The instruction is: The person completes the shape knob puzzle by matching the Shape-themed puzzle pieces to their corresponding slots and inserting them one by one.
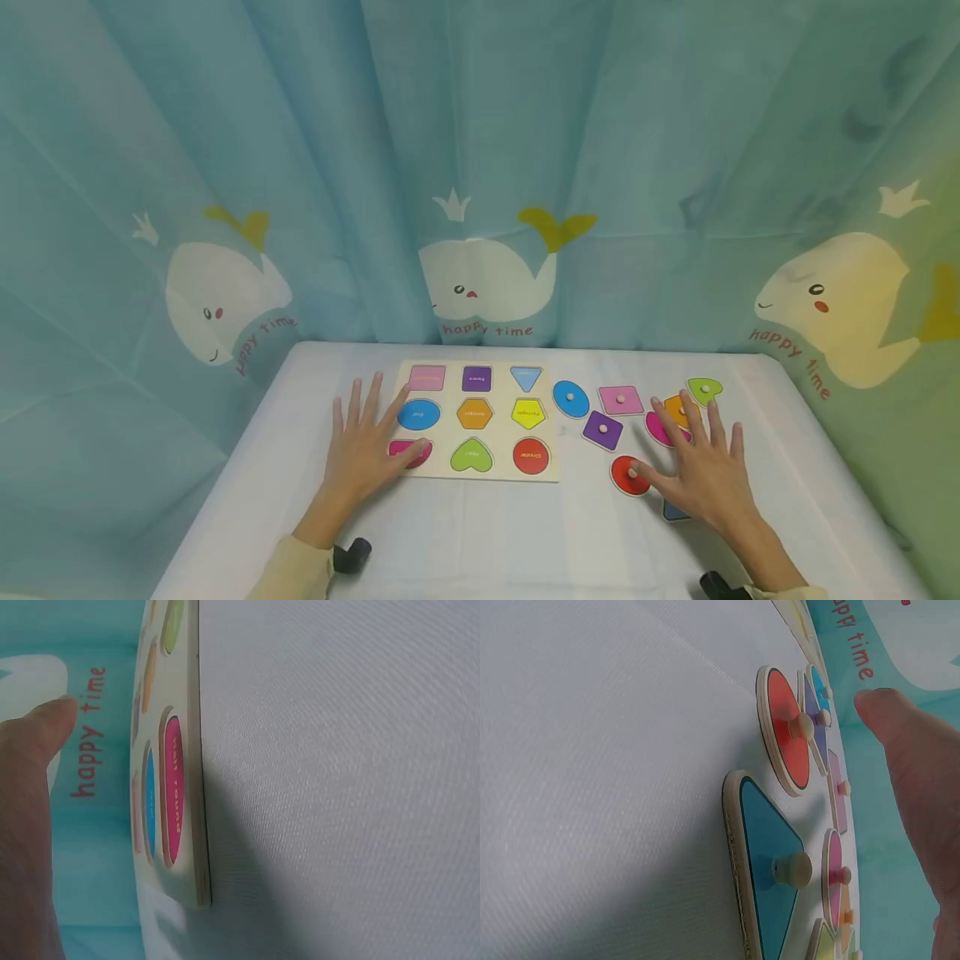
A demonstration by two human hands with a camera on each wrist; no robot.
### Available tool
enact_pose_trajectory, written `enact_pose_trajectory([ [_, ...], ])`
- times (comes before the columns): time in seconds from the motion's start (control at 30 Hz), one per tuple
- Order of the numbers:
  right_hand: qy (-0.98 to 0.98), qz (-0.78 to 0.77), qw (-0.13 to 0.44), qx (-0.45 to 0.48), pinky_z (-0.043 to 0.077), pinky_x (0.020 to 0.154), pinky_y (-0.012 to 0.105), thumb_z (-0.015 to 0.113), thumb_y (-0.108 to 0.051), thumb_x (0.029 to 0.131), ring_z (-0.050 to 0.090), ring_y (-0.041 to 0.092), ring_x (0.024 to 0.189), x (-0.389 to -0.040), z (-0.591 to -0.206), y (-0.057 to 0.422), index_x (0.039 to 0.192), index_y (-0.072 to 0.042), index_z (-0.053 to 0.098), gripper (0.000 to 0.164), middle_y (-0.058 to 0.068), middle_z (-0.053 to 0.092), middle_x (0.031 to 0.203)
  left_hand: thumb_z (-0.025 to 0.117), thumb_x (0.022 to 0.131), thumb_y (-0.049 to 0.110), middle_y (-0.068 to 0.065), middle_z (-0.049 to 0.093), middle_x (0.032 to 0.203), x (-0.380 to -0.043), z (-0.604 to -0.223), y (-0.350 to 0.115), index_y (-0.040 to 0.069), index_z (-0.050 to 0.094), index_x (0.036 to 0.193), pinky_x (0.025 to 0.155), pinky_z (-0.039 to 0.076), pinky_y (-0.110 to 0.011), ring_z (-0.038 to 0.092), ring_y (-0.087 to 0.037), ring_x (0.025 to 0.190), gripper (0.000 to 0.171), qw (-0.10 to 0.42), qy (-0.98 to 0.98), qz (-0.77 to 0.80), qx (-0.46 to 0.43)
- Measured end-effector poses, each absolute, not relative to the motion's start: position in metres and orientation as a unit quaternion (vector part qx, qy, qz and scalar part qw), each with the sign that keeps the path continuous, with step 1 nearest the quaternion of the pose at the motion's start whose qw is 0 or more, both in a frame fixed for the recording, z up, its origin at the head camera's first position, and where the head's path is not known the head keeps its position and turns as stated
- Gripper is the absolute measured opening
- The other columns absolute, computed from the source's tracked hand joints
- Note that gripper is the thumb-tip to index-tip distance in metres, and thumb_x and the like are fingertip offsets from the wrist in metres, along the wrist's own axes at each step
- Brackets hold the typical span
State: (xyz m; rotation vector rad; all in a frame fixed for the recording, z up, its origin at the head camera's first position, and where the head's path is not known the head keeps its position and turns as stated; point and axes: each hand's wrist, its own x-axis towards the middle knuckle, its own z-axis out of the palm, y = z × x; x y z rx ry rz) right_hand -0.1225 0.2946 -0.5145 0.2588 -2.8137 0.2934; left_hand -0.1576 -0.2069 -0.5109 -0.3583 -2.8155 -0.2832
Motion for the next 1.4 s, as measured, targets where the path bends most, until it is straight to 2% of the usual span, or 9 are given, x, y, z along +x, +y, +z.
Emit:
enact_pose_trajectory([
  [0.1, -0.979, 0.099, 0.153, 0.093, 0.005, 0.109, 0.084, 0.077, -0.062, 0.075, 0.007, 0.055, 0.151, -0.123, -0.515, 0.293, 0.165, -0.031, 0.024, 0.109, 0.021, 0.016, 0.167, 0.068, 0.081, 0.069, -0.018, 0.016, 0.170, -0.158, -0.511, -0.209, 0.024, 0.038, 0.160, 0.118, 0.004, -0.074, 0.011, -0.050, 0.154, 0.096, 0.145, -0.977, -0.094, -0.124],
  [0.23, -0.977, 0.104, 0.158, 0.097, 0.003, 0.111, 0.083, 0.079, -0.062, 0.075, 0.016, 0.057, 0.148, -0.125, -0.514, 0.295, 0.164, -0.031, 0.025, 0.109, 0.020, 0.017, 0.167, 0.069, 0.081, 0.068, -0.018, 0.016, 0.170, -0.159, -0.513, -0.214, 0.023, 0.035, 0.161, 0.118, 0.011, -0.074, 0.015, -0.050, 0.153, 0.098, 0.131, -0.977, -0.106, -0.126],
  [0.37, -0.975, 0.117, 0.157, 0.102, 0.003, 0.113, 0.081, 0.079, -0.060, 0.077, 0.019, 0.056, 0.147, -0.129, -0.514, 0.298, 0.164, -0.030, 0.027, 0.106, 0.021, 0.021, 0.166, 0.074, 0.081, 0.065, -0.018, 0.020, 0.169, -0.162, -0.520, -0.223, 0.022, 0.026, 0.164, 0.116, 0.024, -0.072, 0.023, -0.046, 0.152, 0.105, 0.075, -0.971, -0.189, -0.123],
  [0.43, -0.974, 0.127, 0.155, 0.105, 0.004, 0.113, 0.081, 0.079, -0.058, 0.078, 0.020, 0.056, 0.146, -0.133, -0.513, 0.299, 0.163, -0.029, 0.028, 0.104, 0.023, 0.024, 0.165, 0.077, 0.079, 0.063, -0.018, 0.022, 0.169, -0.162, -0.524, -0.229, 0.022, 0.023, 0.165, 0.114, 0.026, -0.072, 0.025, -0.043, 0.152, 0.110, 0.043, -0.964, -0.236, -0.117],
  [0.53, -0.973, 0.141, 0.146, 0.113, 0.009, 0.111, 0.082, 0.080, -0.053, 0.079, 0.025, 0.056, 0.144, -0.141, -0.510, 0.300, 0.162, -0.028, 0.032, 0.099, 0.024, 0.028, 0.163, 0.081, 0.075, 0.062, -0.016, 0.026, 0.168, -0.162, -0.530, -0.239, 0.020, 0.022, 0.165, 0.115, 0.023, -0.074, 0.024, -0.040, 0.153, 0.115, 0.013, -0.955, -0.275, -0.113],
  [0.73, -0.969, 0.182, 0.106, 0.129, 0.023, 0.108, 0.080, 0.081, -0.042, 0.085, 0.032, 0.055, 0.142, -0.160, -0.505, 0.301, 0.159, -0.020, 0.039, 0.088, 0.023, 0.037, 0.159, 0.083, 0.073, 0.060, -0.017, 0.031, 0.165, -0.162, -0.533, -0.249, 0.017, 0.028, 0.163, 0.117, 0.014, -0.074, 0.022, -0.043, 0.152, 0.115, -0.009, -0.955, -0.262, -0.137],
  [0.97, -0.961, 0.227, 0.037, 0.156, 0.039, 0.106, 0.071, 0.081, -0.029, 0.089, 0.045, 0.048, 0.139, -0.196, -0.501, 0.300, 0.150, -0.012, 0.050, 0.071, 0.022, 0.052, 0.150, 0.084, 0.070, 0.063, -0.020, 0.030, 0.165, -0.163, -0.529, -0.252, 0.014, 0.037, 0.160, 0.118, 0.004, -0.074, 0.016, -0.047, 0.153, 0.112, -0.031, -0.958, -0.251, -0.135],
  [1.23, -0.958, 0.251, -0.001, 0.136, 0.038, 0.105, 0.073, 0.080, -0.023, 0.091, 0.047, 0.052, 0.135, -0.225, -0.504, 0.298, 0.126, -0.007, 0.070, 0.040, 0.025, 0.061, 0.137, 0.085, 0.069, 0.063, -0.019, 0.030, 0.166, -0.162, -0.541, -0.258, 0.016, 0.046, 0.156, 0.118, 0.002, -0.074, 0.015, -0.047, 0.154, 0.106, -0.024, -0.954, -0.264, -0.138],
  [1.4, -0.959, 0.260, -0.021, 0.115, 0.042, 0.103, 0.072, 0.077, -0.024, 0.093, 0.048, 0.053, 0.133, -0.233, -0.510, 0.299, 0.122, -0.008, 0.073, 0.033, 0.025, 0.062, 0.135, 0.085, 0.069, 0.062, -0.020, 0.032, 0.165, -0.162, -0.542, -0.258, 0.017, 0.050, 0.153, 0.117, 0.005, -0.075, 0.017, -0.047, 0.153, 0.101, -0.008, -0.955, -0.260, -0.144],
])
